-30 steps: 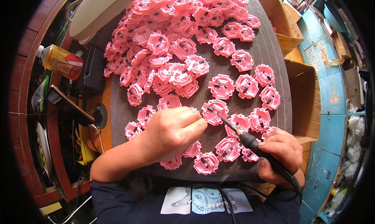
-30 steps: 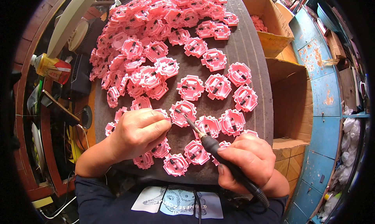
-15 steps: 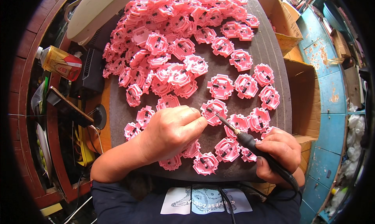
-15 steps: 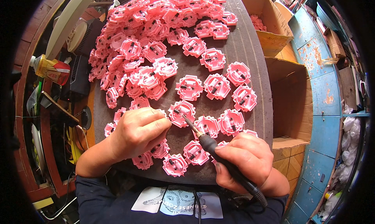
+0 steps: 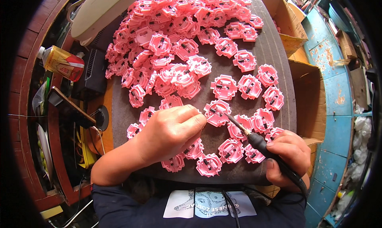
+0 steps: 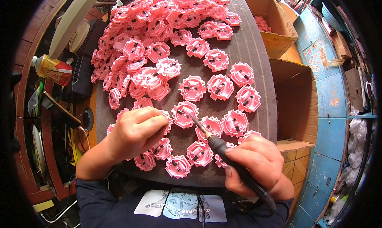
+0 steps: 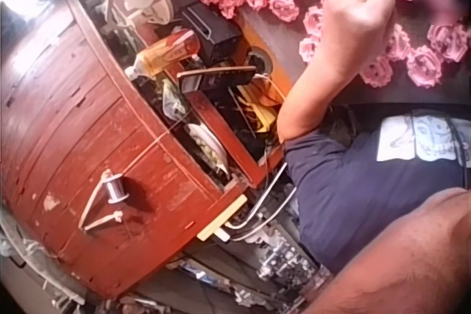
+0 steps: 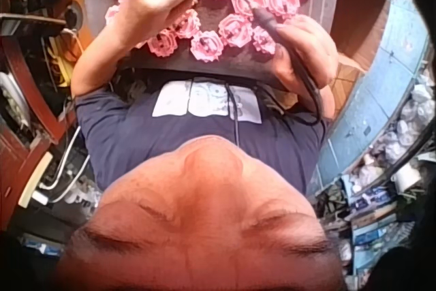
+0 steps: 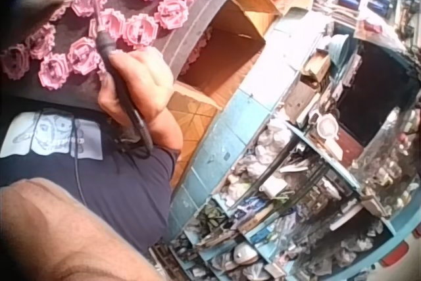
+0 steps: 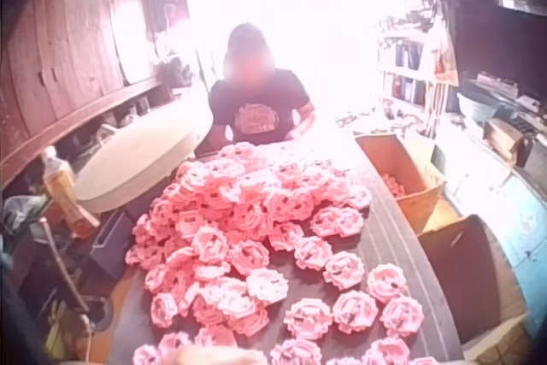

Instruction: The person uses a soldering iron to apply solder to small pink plastic components arranged on a work surface. The person picks up each component, applies solder to specific points, and places the component back on the table. The process is repeated for many components throughout the clip.

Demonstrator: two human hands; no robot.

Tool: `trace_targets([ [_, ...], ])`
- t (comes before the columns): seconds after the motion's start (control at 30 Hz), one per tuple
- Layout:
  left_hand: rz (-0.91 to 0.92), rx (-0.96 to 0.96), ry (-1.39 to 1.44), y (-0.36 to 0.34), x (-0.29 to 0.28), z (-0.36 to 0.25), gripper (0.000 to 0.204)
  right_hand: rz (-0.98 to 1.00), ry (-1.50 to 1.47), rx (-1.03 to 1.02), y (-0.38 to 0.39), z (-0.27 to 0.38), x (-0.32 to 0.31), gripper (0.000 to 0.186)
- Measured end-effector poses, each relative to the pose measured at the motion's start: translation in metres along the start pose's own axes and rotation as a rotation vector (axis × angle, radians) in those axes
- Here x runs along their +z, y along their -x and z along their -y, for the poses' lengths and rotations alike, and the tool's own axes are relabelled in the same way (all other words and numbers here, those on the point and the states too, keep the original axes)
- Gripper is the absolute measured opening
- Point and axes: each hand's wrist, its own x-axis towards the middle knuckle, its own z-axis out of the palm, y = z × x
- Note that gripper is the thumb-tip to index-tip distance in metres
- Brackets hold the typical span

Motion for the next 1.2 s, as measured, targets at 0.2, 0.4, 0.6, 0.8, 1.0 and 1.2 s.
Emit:
trace_targets([
  [0.2,-0.046,0.05,0.066,-0.002,-0.01,-0.019,0.028,-0.067,0.041,0.114,0.026,0.017,-0.014,0.031],
  [0.4,0.067,0.122,0.09,-0.014,0.004,-0.033,0.024,-0.125,0.106,0.166,0.046,0.03,-0.019,0.03],
  [0.6,0.072,0.132,0.047,-0.026,0.022,-0.03,0.026,-0.076,0.059,0.144,0.043,0.024,-0.019,0.03],
  [0.8,0.096,0.124,0.029,-0.029,0.027,-0.028,0.028,-0.056,0.035,0.103,0.043,0.016,-0.017,0.031],
  [1.0,0.112,0.121,0.019,-0.03,0.03,-0.027,0.027,-0.061,0.006,0.136,0.048,0.014,-0.014,0.029],
  [1.2,0.092,0.113,0.038,-0.03,0.031,-0.026,0.027,-0.066,0.002,0.134,0.048,0.013,-0.014,0.028],
])
